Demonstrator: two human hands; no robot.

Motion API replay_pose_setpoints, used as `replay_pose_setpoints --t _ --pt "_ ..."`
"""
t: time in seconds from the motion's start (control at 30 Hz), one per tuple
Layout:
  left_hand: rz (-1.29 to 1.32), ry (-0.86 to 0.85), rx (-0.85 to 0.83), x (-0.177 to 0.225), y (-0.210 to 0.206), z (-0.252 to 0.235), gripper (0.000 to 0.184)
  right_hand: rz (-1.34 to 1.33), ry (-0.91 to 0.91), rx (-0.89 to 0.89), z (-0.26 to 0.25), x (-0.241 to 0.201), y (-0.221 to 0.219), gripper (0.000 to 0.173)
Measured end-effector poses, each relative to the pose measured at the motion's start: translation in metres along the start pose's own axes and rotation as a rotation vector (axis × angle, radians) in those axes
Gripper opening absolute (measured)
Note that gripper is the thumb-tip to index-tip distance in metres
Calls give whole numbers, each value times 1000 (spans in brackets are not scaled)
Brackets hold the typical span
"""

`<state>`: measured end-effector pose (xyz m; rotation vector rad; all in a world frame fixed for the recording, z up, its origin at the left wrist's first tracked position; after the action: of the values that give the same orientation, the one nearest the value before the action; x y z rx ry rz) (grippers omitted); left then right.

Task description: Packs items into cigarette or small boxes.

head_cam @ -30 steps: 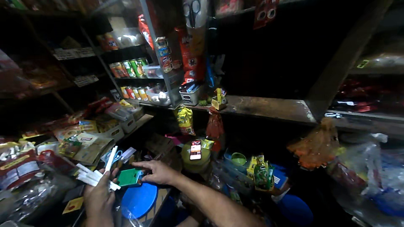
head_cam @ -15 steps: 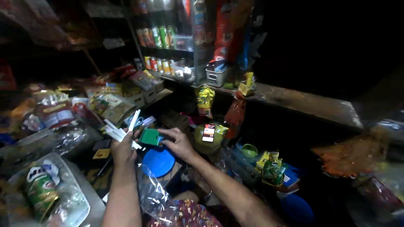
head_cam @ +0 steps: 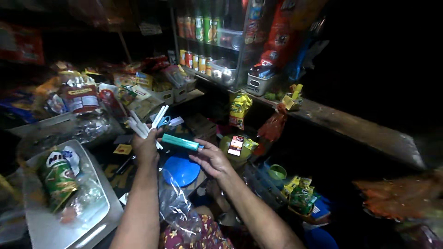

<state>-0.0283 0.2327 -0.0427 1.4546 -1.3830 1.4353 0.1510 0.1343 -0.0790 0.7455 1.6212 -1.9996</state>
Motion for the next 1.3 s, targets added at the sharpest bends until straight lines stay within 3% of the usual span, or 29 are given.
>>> replay_pose_setpoints --t 0.1,0.27,0.4,0.5,0.63,0.77,0.87,1.07,1.3 --pt "-82 39 -61 -6 -3 0 39 19 -19 -20 3 -3 -3 37" --pt "-110 69 -102 -7 -11 5 40 265 31 6 2 -8 -4 41" --pt "-97 75 -104 -7 -13 6 41 627 199 30 2 -18 -5 34" --pt "-142 67 -83 -5 -13 8 35 755 326 42 2 -28 -2 34" --pt "-132 74 -88 -3 -16 9 32 719 402 25 4 -29 -4 31" --pt "-165 65 -122 -4 -20 12 29 492 319 -81 4 -18 -10 27" --pt "-229 78 -125 -5 -22 12 30 461 332 -165 10 -16 -23 45" --pt "-122 83 -153 -16 -22 7 28 690 449 -186 18 -21 -37 71" --pt "91 206 -235 -26 -28 5 27 727 594 -270 19 -28 -52 72"
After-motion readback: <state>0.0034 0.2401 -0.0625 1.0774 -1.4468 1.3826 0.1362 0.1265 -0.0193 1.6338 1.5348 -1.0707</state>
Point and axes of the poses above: each hand's wrist, its own z-axis away from the middle knuckle, its own y-axis out of the back of the hand, x = y × z, the point moved 7 cm from there along -z, towards the middle knuckle, and after that the axes turned 2 degrees about x, right-handed, at the moved point
